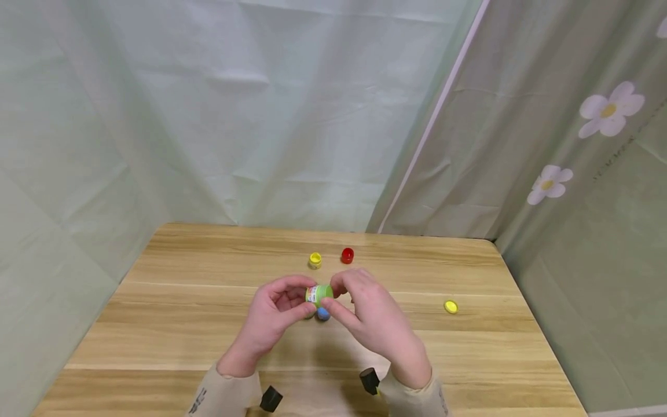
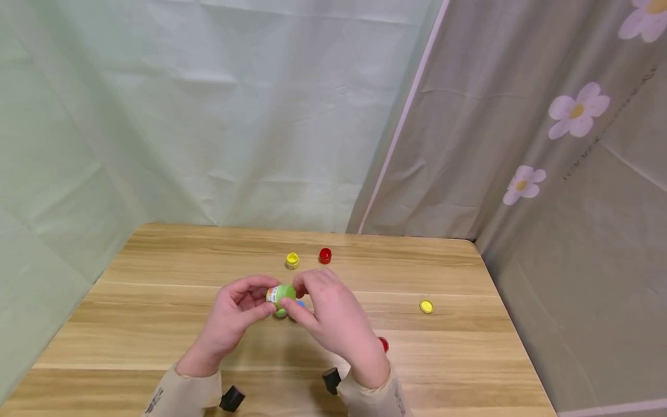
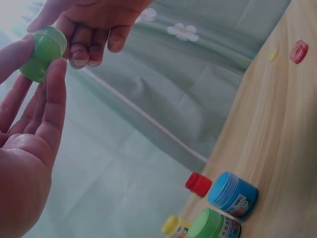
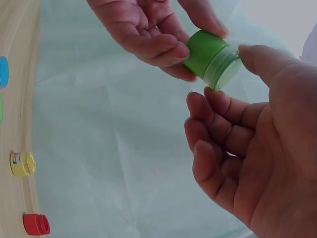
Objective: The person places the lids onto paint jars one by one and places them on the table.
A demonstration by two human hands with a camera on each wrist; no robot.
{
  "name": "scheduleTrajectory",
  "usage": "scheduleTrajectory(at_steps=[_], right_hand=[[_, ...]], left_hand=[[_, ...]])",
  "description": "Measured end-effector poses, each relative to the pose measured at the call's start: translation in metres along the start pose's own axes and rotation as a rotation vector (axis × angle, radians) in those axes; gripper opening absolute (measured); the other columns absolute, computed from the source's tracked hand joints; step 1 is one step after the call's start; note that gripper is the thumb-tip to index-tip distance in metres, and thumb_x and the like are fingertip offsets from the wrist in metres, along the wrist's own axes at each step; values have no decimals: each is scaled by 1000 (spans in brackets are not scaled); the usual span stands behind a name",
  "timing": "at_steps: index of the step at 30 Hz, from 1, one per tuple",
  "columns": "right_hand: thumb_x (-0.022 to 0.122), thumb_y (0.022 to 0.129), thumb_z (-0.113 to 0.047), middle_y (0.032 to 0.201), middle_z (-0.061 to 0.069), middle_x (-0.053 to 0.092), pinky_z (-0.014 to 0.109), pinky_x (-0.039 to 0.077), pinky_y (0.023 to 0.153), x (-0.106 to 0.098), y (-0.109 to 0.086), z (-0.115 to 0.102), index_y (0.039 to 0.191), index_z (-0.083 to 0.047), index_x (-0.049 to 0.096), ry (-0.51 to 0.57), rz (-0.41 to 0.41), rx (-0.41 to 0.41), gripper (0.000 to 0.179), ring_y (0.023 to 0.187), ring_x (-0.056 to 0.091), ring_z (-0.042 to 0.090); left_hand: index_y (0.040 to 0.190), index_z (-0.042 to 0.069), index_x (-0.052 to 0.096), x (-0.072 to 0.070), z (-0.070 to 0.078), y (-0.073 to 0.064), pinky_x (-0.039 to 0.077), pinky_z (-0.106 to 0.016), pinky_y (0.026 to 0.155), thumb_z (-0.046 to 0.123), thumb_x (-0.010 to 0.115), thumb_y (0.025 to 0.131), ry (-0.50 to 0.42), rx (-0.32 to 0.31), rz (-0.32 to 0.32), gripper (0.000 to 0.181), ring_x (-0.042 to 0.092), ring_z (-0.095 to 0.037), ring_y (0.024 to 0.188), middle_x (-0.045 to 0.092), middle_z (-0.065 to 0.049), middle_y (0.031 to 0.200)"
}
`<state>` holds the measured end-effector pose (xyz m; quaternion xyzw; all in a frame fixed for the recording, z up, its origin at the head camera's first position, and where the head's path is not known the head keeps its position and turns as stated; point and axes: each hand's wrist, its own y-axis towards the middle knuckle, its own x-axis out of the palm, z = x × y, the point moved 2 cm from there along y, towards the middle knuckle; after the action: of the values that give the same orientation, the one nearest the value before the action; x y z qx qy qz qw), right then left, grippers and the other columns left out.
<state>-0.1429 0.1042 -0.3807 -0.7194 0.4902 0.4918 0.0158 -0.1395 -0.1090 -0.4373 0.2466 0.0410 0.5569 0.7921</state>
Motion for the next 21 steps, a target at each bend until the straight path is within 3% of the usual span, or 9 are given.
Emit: scheduleTrajectory(at_steps=[6,14,21], right_hand=[[69,106,-33,95,-13,64,31,52,79,1,0,-2,102,-20,64,-46,-23,42,15,95,58,8],[65,108,-34,90,-16,62,30,50,75,2,2,-3,98,-23,64,-72,-33,85,15,91,57,8],[66,107,-36,89,-18,62,29,50,73,4,0,-3,96,-25,64,-87,-26,115,16,89,56,7]], left_hand=[[124,-2,71,3,-2,-1,61,-26,84,-5,79,93,-10,-11,5,33,72,-13,98,76,-4,113],[122,-13,66,4,-3,2,61,-25,81,-7,79,93,4,41,-5,33,72,-12,99,76,-2,114],[122,-7,70,5,-5,0,62,-27,82,-4,81,92,46,48,19,32,73,-14,97,76,-4,112]])
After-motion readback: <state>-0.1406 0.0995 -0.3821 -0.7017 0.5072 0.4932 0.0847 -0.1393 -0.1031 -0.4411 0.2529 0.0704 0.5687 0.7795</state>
